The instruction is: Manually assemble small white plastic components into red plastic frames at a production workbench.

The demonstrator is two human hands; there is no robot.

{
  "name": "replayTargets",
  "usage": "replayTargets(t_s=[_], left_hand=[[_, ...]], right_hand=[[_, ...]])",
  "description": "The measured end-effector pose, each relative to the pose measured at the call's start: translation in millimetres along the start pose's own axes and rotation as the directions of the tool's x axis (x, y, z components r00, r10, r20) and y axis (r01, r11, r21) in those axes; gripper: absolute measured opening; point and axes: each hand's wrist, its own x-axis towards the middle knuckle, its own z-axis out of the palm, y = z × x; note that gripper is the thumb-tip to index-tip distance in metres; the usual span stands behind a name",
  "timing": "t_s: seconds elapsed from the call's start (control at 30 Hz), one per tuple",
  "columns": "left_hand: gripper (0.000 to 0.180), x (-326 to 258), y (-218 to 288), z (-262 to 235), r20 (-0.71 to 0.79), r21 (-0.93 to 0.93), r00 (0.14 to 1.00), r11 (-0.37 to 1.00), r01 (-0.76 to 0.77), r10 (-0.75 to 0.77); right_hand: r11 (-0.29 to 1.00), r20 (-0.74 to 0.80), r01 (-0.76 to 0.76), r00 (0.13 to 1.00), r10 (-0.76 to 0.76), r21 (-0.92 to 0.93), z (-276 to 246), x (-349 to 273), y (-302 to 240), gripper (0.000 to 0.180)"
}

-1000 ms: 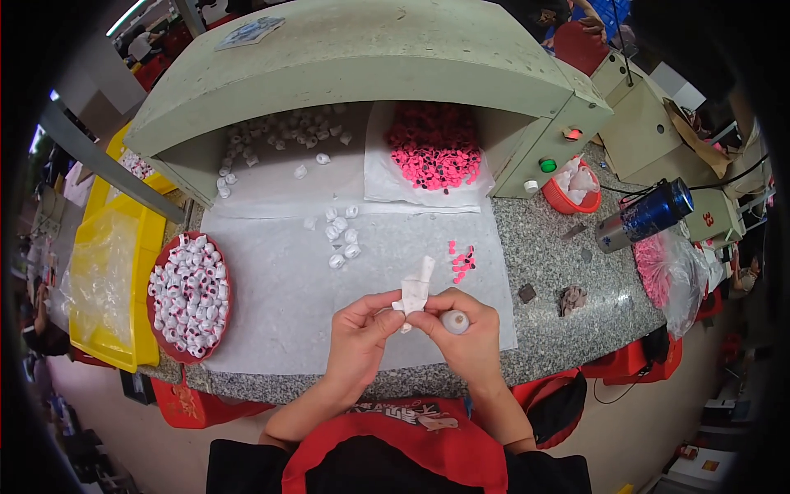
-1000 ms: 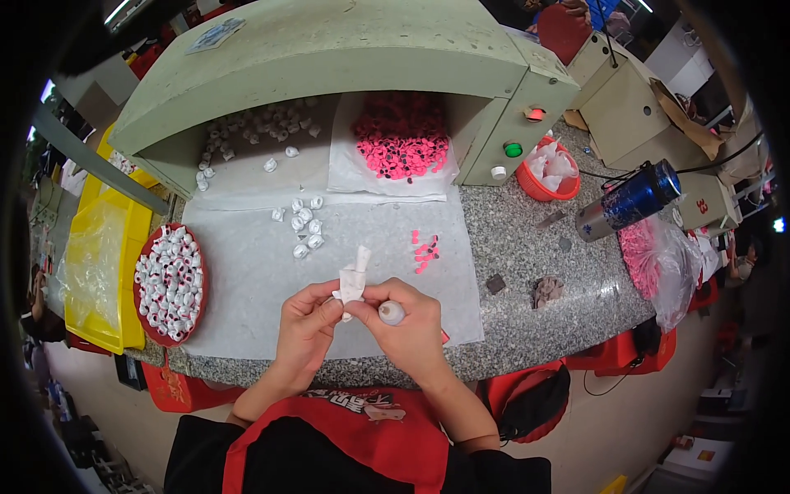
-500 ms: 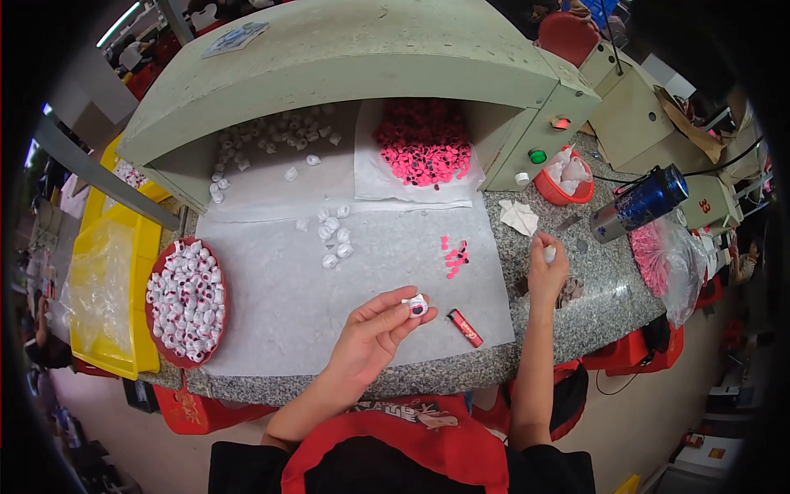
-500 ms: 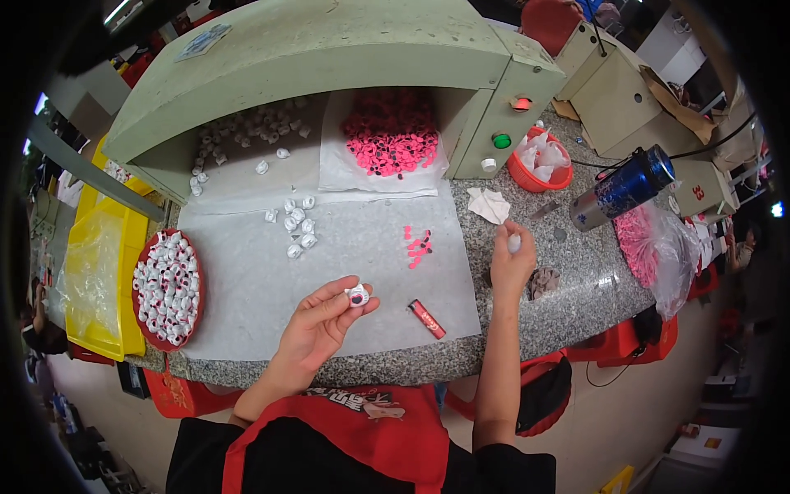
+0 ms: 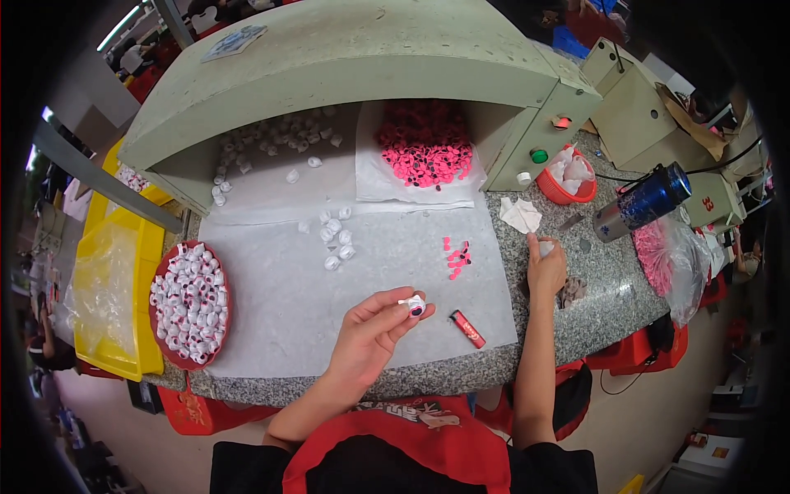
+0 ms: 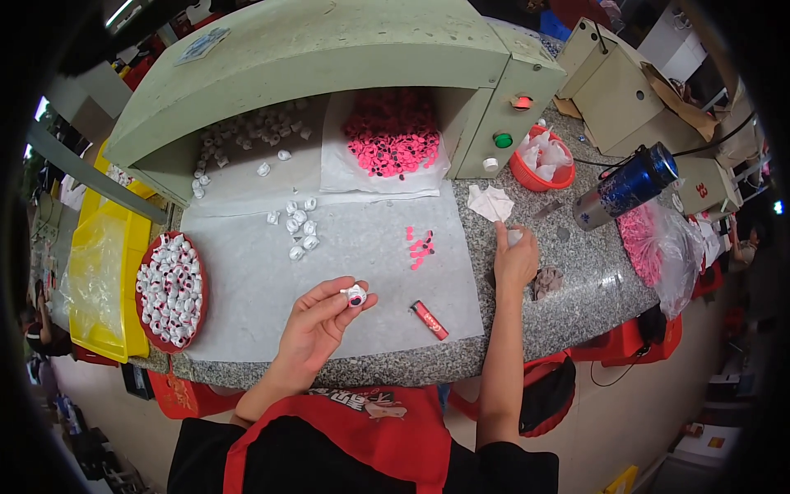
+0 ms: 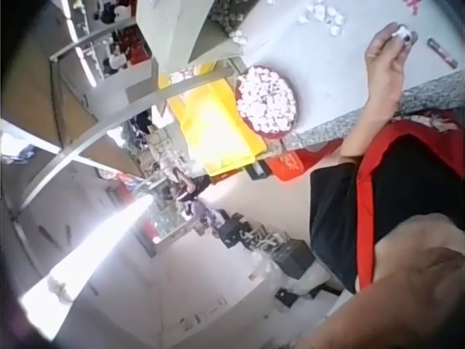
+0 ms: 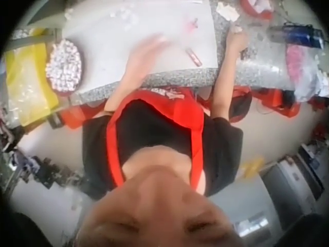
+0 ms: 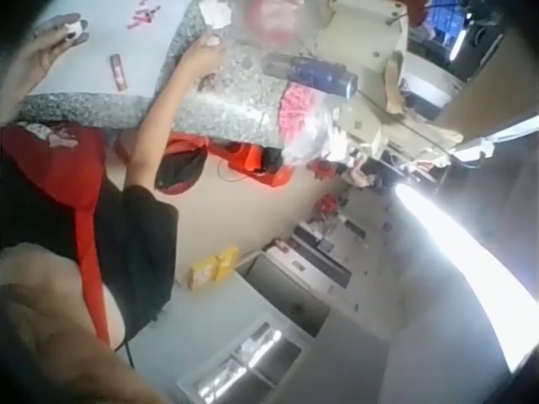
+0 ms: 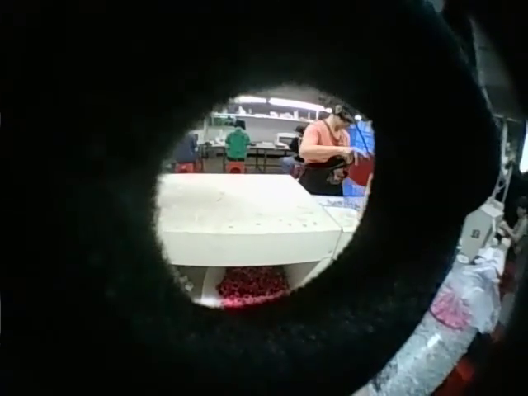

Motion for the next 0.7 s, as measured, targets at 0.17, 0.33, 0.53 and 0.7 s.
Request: replayTargets(t_s=[0.17, 0.33, 0.53, 0.7], left_hand=[[0.023, -2, 1, -1, 0.006, 0.019, 1.0, 0.999, -0.031, 0.031], [0.025, -4, 2, -1, -0.007, 0.009, 1.0, 1.0, -0.021, 0.021], [0.032, -4, 2, 3, 0.009, 0.029, 1.0, 1.0, -0.013, 0.013], [0.036, -1, 0, 0, 0.036, 0.084, 0.996, 0.993, -0.088, 0.085]], right_hand=[[1.0, -0.006, -0.003, 1.0, 0.003, -0.01, 0, -1, 1, 0.045], [1.0, -0.009, -0.005, 1.0, 0.005, -0.003, 2, -1, 3, 0.046], [1.0, -0.013, 0.017, 1.0, -0.017, 0.025, -8, -4, 7, 0.048], [0.933, -0.163, 0.115, 0.985, -0.062, 0.342, -82, -43, -50, 0.026]])
